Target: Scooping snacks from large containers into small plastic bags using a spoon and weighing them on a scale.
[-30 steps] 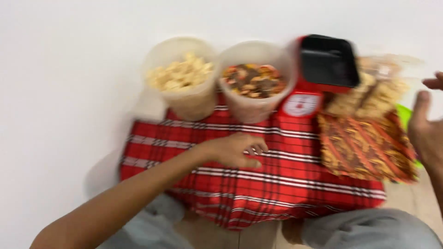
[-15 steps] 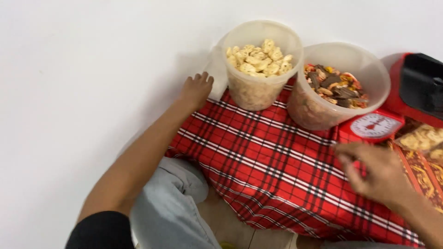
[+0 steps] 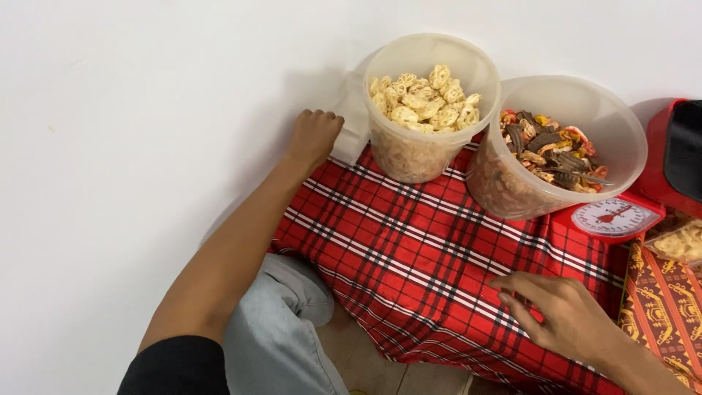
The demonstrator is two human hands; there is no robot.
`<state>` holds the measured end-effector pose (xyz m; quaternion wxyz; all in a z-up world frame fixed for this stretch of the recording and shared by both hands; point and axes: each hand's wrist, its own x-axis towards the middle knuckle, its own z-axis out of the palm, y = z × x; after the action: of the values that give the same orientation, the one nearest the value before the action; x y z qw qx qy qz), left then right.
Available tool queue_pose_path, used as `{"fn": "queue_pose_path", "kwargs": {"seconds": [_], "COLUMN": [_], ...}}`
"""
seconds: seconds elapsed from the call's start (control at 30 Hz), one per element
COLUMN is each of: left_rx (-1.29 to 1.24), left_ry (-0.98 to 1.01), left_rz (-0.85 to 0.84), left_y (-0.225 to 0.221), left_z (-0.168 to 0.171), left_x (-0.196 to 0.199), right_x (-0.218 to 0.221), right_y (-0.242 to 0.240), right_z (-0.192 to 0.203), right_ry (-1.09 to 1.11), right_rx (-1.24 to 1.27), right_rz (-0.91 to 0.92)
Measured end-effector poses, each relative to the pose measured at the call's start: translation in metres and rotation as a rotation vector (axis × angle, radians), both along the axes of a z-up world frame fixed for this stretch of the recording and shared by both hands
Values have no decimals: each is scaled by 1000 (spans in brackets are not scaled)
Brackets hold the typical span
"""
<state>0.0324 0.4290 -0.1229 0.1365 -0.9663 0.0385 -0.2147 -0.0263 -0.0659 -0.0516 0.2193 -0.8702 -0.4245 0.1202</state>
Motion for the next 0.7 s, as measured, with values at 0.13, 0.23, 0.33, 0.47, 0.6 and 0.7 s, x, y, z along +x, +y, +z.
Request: {"fn": "queue_pose_path", "kwargs": {"seconds": [0.13, 0.23, 0.33, 0.47, 0.6, 0.7], "left_rx": [-102, -424, -720, -641, -478, -428], "left_ry": [-77, 117, 289, 143, 6, -45], "left_rz": [37, 110, 273, 104, 5, -31], "left_y": [-7, -11, -9, -9, -12, -11], "left_z": [27, 39, 55, 58, 71, 77], "left_x": [-8, -15, -20, -31, -31, -35], "right_x": [0, 2, 1, 2, 4, 4], "right_y": [6, 6, 7, 9, 14, 16], "right_z": [11, 9, 10, 10, 12, 16], "right_ry": [7, 10, -19, -27, -20, -16], "right_rx": [10, -32, -83, -59, -67, -54], "right_rz": [-13, -9, 7, 23, 13, 5]}}
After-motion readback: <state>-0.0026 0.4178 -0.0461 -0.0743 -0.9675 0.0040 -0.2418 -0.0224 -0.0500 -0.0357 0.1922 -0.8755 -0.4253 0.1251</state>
